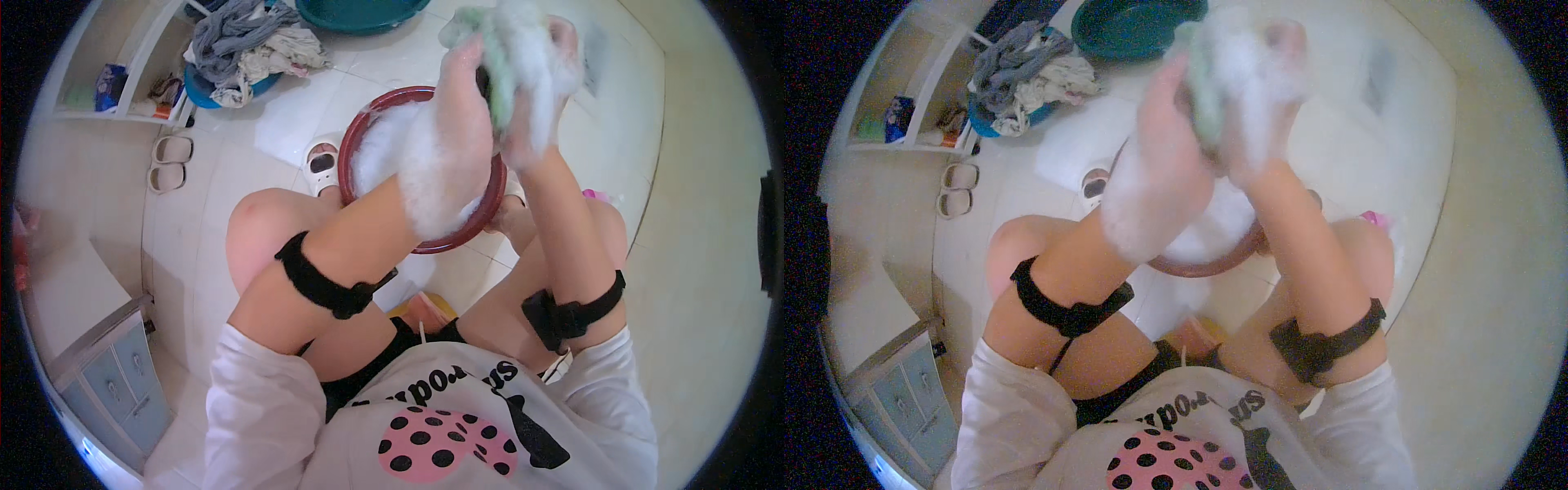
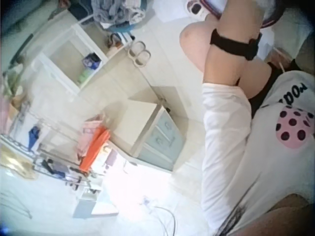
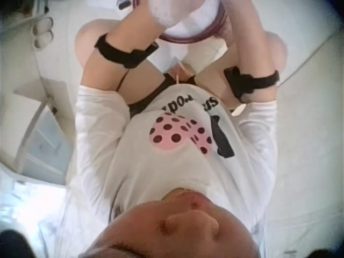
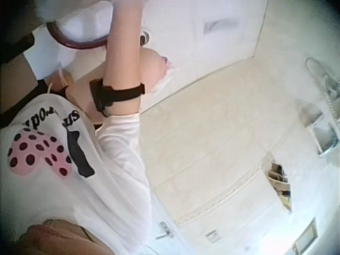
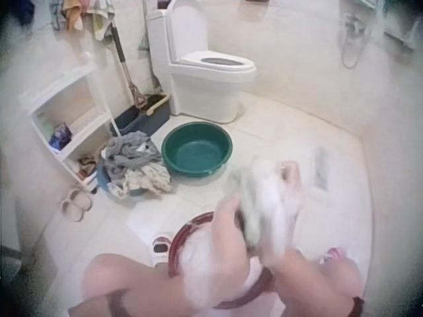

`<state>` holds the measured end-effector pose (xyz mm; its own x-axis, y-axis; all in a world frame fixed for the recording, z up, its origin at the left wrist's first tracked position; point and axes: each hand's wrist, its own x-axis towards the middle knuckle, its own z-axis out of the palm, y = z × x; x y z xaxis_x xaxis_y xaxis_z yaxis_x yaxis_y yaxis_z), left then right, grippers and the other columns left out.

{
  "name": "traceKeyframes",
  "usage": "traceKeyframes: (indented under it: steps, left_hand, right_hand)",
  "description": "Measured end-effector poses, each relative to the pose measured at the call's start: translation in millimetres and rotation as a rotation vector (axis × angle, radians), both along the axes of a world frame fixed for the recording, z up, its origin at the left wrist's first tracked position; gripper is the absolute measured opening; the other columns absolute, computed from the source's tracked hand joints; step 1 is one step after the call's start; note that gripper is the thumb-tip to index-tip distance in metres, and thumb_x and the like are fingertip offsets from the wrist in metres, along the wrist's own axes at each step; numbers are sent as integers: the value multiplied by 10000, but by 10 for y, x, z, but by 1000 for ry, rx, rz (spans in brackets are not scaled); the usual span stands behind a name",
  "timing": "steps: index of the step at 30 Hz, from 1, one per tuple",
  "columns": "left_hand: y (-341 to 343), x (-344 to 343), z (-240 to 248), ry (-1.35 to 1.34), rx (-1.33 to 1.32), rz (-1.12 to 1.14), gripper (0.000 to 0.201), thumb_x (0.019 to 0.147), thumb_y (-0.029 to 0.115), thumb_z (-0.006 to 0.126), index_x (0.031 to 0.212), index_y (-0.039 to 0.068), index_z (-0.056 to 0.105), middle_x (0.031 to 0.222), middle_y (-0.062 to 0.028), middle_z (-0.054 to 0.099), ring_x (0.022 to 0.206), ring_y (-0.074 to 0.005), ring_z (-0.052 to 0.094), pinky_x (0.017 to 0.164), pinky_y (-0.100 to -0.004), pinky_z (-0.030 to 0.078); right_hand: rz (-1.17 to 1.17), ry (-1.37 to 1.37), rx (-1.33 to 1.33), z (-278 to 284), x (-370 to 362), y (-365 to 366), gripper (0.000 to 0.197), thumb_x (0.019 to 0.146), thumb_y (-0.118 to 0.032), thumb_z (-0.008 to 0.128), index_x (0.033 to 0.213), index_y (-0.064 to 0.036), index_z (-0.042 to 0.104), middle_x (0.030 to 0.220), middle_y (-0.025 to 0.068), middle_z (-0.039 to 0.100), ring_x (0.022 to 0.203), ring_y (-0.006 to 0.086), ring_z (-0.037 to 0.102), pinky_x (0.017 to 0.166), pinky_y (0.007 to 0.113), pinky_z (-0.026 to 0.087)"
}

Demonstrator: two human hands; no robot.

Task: Hand washing a green cloth in a bucket of soapy water.

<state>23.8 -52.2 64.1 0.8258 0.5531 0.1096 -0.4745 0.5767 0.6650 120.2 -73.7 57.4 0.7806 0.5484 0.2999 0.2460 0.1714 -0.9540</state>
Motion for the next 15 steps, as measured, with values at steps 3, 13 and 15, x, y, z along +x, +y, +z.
traceKeyframes:
  steps: [3, 13, 15]
  left_hand:
    - [-28, 81, 108, 158, 341, 143, 434, 909, 354, 275, 1183, 38, 391, 1040, -110, 510, 973, -185, 490, 870, -291, 364]
    - [134, 4, -258, 333, 773, 406, 262, 850, 99, 343, 1063, -10, 451, 1035, -182, 502, 963, -304, 500, 820, -350, 414]
    - [65, 10, -185, 502, 1646, 715, 325, 823, 67, 364, 1123, -44, 414, 1059, -221, 479, 987, -343, 479, 837, -372, 397]
  right_hand:
    - [157, 839, 340, -167, 120, 37, 233, 802, -188, 481, 979, -36, 483, 860, 38, 480, 763, 117, 458, 721, 250, 389]
    - [434, 291, -16, 147, -73, -5, 252, 844, -256, 439, 968, -43, 491, 872, 60, 513, 811, 140, 489, 694, 264, 417]
    - [508, 628, 162, 242, 80, 35, 279, 836, -315, 430, 875, -47, 499, 752, 56, 513, 692, 140, 501, 611, 265, 423]
